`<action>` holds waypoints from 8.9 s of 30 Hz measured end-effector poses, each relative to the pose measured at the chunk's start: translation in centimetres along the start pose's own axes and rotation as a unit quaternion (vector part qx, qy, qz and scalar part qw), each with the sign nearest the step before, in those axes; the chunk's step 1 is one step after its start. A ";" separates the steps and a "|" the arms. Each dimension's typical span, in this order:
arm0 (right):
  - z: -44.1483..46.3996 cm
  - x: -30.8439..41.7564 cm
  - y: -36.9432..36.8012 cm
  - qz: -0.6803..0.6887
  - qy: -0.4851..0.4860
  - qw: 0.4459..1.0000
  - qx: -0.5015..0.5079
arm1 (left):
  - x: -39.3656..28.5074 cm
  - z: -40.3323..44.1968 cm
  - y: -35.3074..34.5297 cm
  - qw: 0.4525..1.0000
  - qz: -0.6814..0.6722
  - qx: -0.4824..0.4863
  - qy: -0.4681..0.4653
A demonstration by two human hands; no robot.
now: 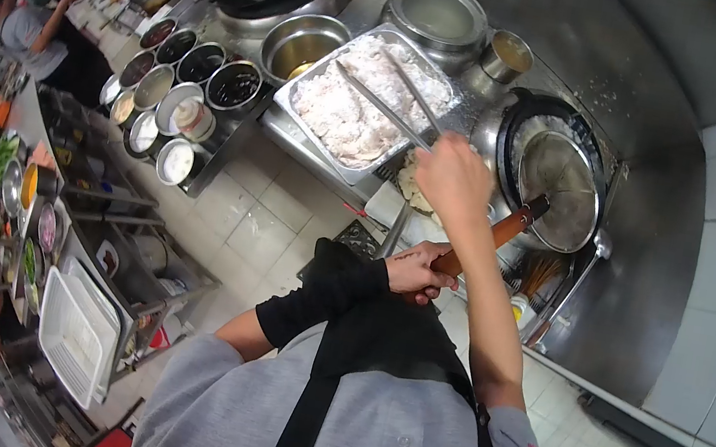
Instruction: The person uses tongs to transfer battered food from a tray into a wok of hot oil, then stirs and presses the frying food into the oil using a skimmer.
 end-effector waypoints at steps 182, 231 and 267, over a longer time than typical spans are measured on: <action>-8.4 -3.9 9.1 -0.062 -0.037 0.997 -0.010 | -2.4 2.2 1.0 1.000 -0.023 -0.014 -0.005; -25.8 -25.4 14.1 -0.147 -0.414 0.856 -0.273 | -4.1 2.2 2.0 0.998 0.020 -0.063 0.018; -5.9 0.3 4.1 -0.104 0.048 0.993 0.035 | -1.6 1.7 1.7 0.995 0.095 -0.023 0.031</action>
Point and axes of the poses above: each hand's wrist, its own z-axis towards the middle knuckle, its own y-axis out of the back of the hand, x = y × z, the point moved 6 cm from there along z, towards the middle knuckle, and after that the axes turned 13 degrees about z, right-handed, at the moved point
